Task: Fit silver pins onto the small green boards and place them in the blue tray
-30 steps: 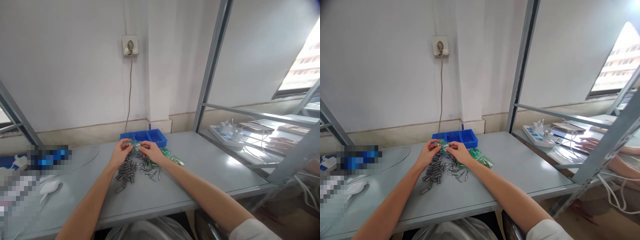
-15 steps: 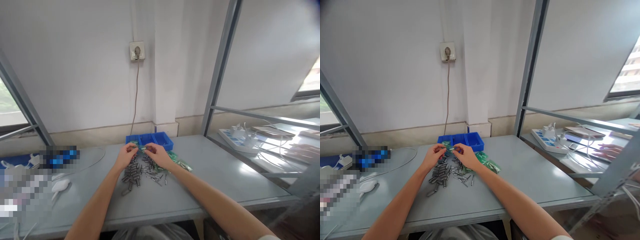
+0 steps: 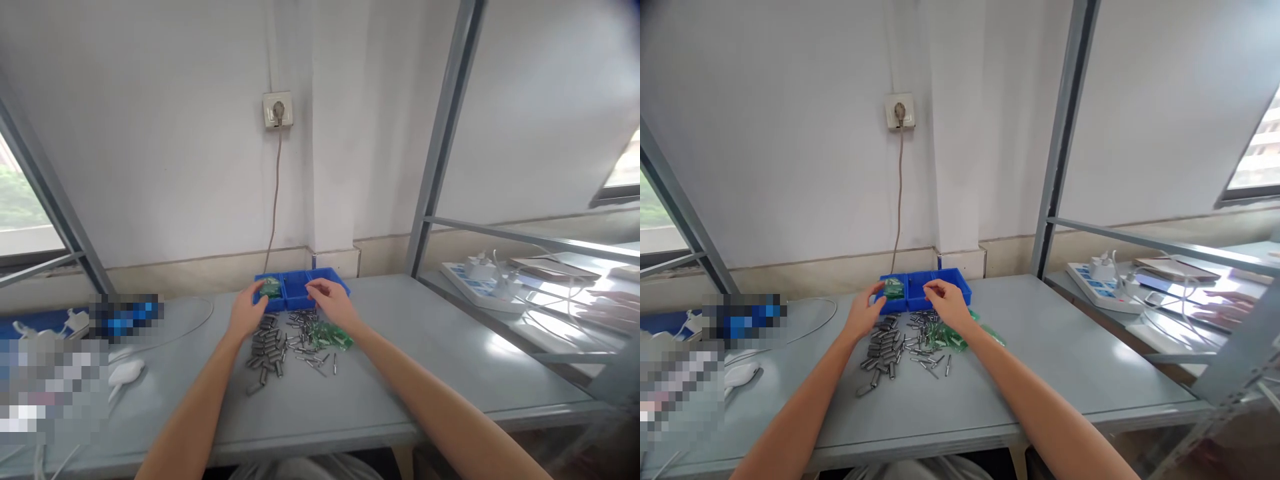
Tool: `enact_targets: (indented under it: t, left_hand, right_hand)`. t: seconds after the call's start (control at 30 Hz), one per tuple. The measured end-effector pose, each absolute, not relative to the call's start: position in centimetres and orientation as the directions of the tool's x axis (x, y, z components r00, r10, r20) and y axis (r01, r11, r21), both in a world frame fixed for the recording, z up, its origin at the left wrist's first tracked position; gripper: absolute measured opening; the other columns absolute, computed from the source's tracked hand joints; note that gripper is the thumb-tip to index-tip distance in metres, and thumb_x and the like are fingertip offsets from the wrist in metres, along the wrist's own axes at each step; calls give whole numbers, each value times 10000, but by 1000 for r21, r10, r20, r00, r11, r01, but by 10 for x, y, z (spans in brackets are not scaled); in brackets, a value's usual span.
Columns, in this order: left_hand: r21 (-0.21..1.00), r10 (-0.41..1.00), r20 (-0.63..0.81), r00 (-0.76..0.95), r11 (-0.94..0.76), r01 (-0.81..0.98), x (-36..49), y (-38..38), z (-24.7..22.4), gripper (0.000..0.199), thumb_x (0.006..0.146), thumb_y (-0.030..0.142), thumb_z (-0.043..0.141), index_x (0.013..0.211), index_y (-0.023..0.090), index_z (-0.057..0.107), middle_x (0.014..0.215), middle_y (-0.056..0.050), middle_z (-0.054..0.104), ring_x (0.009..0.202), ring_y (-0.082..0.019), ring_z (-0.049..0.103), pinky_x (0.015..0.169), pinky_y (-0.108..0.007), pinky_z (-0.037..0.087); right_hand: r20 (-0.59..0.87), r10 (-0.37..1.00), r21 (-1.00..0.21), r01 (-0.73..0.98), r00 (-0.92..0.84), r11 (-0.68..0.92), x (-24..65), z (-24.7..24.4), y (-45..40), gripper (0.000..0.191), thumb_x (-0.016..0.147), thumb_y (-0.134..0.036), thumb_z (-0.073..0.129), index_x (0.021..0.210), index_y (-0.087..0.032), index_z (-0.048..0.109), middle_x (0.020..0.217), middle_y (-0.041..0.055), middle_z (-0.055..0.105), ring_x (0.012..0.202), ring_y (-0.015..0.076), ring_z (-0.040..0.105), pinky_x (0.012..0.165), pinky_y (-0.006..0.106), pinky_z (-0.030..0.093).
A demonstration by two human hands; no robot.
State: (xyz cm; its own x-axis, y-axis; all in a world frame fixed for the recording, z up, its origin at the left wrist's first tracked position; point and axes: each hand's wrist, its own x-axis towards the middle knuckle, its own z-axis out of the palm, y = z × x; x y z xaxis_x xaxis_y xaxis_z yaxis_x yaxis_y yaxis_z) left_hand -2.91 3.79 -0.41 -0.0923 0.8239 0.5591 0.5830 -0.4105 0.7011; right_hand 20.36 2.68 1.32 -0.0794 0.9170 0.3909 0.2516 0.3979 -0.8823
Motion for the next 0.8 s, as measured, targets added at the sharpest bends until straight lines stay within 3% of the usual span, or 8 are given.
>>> enact_targets:
  t: [0.07, 0.17, 0.3, 0.43, 0.6, 0.8]
  left_hand:
    - [586, 813, 571, -114, -306, 751, -31, 38, -5, 418, 739, 256, 625, 1156, 229, 648, 1150, -104, 672, 1133, -335, 541, 953, -462, 394]
    - [505, 778, 609, -157, -227, 833, -34, 35, -5, 356, 778, 275, 581, 1121, 215, 658, 1159, -118, 662, 1125, -348, 532, 957, -483, 376]
    - [573, 784, 595, -176, -260, 777, -35, 34, -7, 263, 794, 281, 556, 1010, 191, 674, 1081, -109, 672, 1055, -291, 567, 951, -429, 393]
    - [706, 808, 548, -215, -309, 637, -29, 38, -11, 212, 790, 284, 552, 936, 194, 676, 1032, -90, 671, 1011, -261, 572, 931, -405, 405]
    - [722, 776, 583, -240, -359, 592, -24, 35, -10, 171, 766, 273, 563, 868, 196, 677, 977, -81, 662, 988, -258, 569, 928, -407, 400]
    - [720, 769, 584, -258, -344, 603, -25, 31, -8, 151, 767, 260, 573, 846, 197, 685, 953, -74, 653, 954, -246, 563, 877, -375, 418]
  right_hand:
    - [383, 919, -878, 274, -86, 392, 204, 14, 25, 286, 799, -432, 548, 894, -185, 655, 753, 50, 680, 635, 171, 582, 611, 305, 470]
    - [386, 912, -831, 376, -139, 409, 208, 15, 25, 262, 814, -393, 528, 903, -191, 669, 780, 47, 696, 682, 178, 604, 657, 305, 464]
    - [408, 893, -610, 671, -190, 421, 220, 18, 29, 205, 811, -294, 519, 849, -208, 701, 836, 50, 716, 764, 187, 613, 694, 290, 413]
    - [280, 943, -424, 858, -180, 290, 237, 16, 35, 181, 789, -283, 532, 763, -209, 695, 808, 65, 711, 744, 204, 615, 612, 280, 357]
    - [122, 984, -319, 934, -130, 163, 252, 7, 40, 231, 706, -411, 638, 779, -197, 684, 834, 92, 704, 733, 236, 628, 592, 289, 367]
    - [87, 991, -199, 972, -106, 122, 254, 8, 38, 186, 675, -288, 646, 826, -194, 700, 904, 120, 700, 801, 254, 635, 621, 297, 378]
